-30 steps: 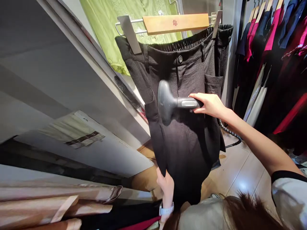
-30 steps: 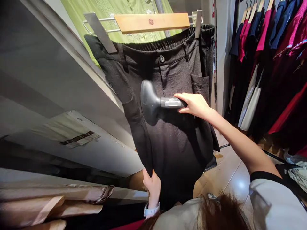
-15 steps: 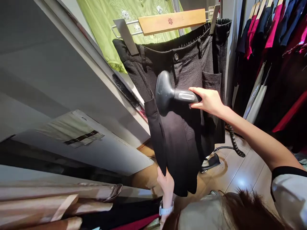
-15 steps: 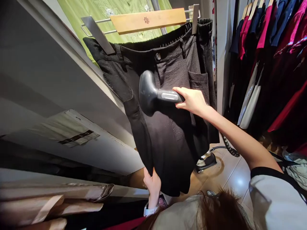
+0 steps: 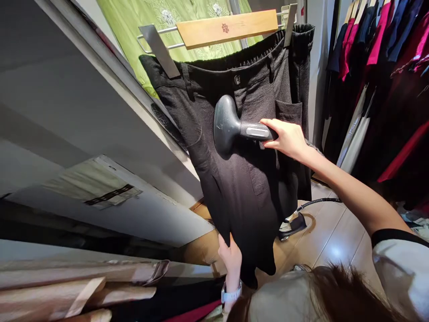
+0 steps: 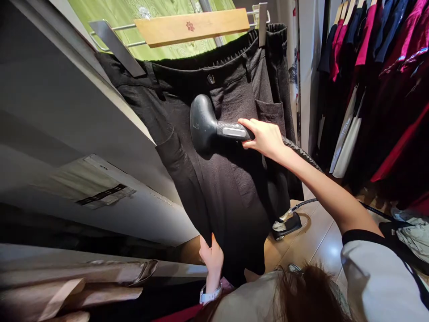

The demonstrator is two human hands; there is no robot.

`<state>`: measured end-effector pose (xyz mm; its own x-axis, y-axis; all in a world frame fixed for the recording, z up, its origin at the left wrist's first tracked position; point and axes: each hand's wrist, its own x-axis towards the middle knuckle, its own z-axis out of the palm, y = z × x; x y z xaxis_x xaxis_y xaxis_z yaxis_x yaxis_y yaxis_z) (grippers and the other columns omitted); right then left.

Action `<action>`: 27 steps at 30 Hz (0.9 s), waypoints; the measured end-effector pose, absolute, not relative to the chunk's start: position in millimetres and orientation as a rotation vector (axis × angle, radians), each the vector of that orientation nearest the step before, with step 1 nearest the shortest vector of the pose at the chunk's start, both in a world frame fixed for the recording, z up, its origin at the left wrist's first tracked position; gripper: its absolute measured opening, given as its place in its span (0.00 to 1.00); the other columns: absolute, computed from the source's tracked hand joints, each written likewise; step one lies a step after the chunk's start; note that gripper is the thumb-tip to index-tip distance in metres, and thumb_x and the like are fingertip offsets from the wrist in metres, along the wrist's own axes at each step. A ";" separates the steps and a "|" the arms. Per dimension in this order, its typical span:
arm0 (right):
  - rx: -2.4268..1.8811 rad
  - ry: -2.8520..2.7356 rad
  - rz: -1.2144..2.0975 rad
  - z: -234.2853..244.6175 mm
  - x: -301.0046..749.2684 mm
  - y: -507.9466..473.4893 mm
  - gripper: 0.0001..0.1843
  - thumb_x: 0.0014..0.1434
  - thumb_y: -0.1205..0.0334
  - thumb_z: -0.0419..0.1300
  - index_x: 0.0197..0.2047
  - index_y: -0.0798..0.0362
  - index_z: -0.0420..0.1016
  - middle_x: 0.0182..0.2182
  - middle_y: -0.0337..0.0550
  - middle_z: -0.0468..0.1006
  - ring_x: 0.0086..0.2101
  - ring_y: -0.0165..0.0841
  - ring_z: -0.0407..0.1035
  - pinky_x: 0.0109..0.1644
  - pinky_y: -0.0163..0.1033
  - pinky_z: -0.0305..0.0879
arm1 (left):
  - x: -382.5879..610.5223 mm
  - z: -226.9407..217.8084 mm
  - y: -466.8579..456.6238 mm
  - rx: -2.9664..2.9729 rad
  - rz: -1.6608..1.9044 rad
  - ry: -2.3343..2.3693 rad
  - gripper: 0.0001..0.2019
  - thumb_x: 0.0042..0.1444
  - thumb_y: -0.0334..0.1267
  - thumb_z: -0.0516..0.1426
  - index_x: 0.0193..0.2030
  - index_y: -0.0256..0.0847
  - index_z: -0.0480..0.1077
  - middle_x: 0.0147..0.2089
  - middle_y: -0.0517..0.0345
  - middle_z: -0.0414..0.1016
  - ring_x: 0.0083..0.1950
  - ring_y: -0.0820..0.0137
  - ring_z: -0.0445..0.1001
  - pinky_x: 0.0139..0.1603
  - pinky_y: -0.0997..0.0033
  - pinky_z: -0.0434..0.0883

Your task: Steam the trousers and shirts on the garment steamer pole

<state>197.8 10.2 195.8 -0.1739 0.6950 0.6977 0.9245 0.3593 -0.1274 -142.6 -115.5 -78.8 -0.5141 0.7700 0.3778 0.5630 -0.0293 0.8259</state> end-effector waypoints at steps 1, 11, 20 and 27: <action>-1.404 -1.956 -0.439 197.3 200.0 10.4 0.35 0.64 0.47 0.67 0.70 0.49 0.68 0.56 0.48 0.82 0.50 0.46 0.78 0.44 0.41 0.68 | -143.5 -79.9 -114.9 1.431 1.563 2.034 0.23 0.62 0.51 0.56 0.53 0.35 0.78 0.52 0.33 0.83 0.54 0.50 0.82 0.50 0.59 0.77; -1.373 -2.069 -0.465 194.2 206.9 11.5 0.34 0.62 0.50 0.68 0.68 0.48 0.71 0.52 0.47 0.83 0.47 0.46 0.77 0.40 0.40 0.65 | -143.0 -81.5 -110.8 1.485 1.566 2.017 0.22 0.63 0.50 0.56 0.53 0.35 0.79 0.45 0.37 0.84 0.52 0.51 0.83 0.49 0.59 0.78; -1.443 -2.053 -0.454 194.9 204.8 12.6 0.34 0.61 0.52 0.69 0.69 0.47 0.70 0.52 0.48 0.82 0.47 0.46 0.77 0.41 0.41 0.65 | -147.5 -84.8 -109.3 1.445 1.556 2.038 0.26 0.63 0.52 0.56 0.57 0.34 0.76 0.52 0.32 0.82 0.59 0.47 0.80 0.58 0.53 0.76; -1.402 -2.131 -0.522 199.0 213.9 14.0 0.31 0.61 0.52 0.68 0.66 0.47 0.72 0.49 0.44 0.83 0.45 0.43 0.76 0.39 0.39 0.63 | -146.4 -87.6 -111.3 1.482 1.532 1.972 0.28 0.66 0.53 0.54 0.62 0.32 0.73 0.56 0.30 0.80 0.61 0.49 0.79 0.65 0.52 0.72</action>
